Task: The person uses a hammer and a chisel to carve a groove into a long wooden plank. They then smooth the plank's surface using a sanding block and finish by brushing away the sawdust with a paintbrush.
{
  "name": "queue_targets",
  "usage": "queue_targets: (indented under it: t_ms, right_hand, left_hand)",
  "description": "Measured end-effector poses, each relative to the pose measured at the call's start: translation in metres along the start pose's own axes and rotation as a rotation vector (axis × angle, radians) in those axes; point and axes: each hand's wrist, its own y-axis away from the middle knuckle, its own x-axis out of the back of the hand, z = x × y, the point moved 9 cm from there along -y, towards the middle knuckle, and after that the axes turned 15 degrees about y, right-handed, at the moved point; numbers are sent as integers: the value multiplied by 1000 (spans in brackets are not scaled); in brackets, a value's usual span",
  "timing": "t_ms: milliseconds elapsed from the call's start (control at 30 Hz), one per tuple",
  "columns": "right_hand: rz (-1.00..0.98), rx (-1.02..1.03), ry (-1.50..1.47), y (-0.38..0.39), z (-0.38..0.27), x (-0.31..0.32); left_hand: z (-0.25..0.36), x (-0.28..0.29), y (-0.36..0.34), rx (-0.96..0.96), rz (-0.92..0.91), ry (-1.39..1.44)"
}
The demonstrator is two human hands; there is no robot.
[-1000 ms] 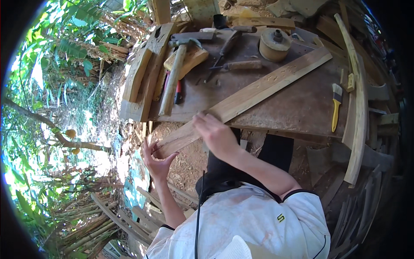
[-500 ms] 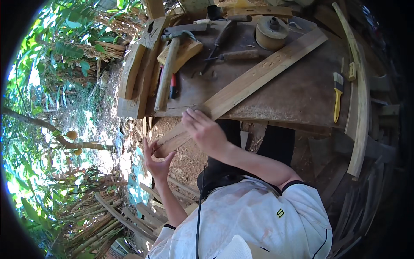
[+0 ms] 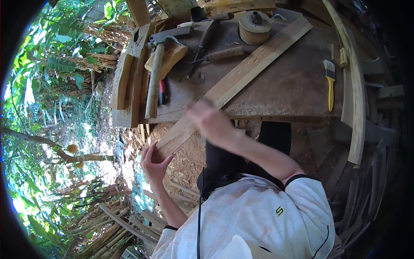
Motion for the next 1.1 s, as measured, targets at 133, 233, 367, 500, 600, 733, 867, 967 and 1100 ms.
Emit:
queue_targets:
  t_ms: [133,233,367,500,600,733,867,967,1100]
  right_hand:
    - [453,-85,217,10,17,14]
    - [264,16,309,1,-69,-21]
    - [468,255,88,14,-145,-35]
    - [273,106,100,15,-52,-11]
    - [308,-174,39,22,51,30]
    - [428,-73,226,36,17,28]
    - [366,19,98,47,26,39]
    - [340,-188,138,45,131,77]
    - [342,-384,265,53,142,65]
  left_hand:
    - [7,0,-7,-88,82,-35]
    - [2,-4,0,-185,108,-54]
    - [-8,-8,5,-300,181,-9]
    - [-17,-4,16,-184,131,65]
    - [-31,5,22,-67,119,100]
    - [-28,0,10,-67,80,91]
    - [-44,14,18,-69,74,93]
    - [-53,29,27,-68,95,110]
    - [-52,26,16,-61,19,-81]
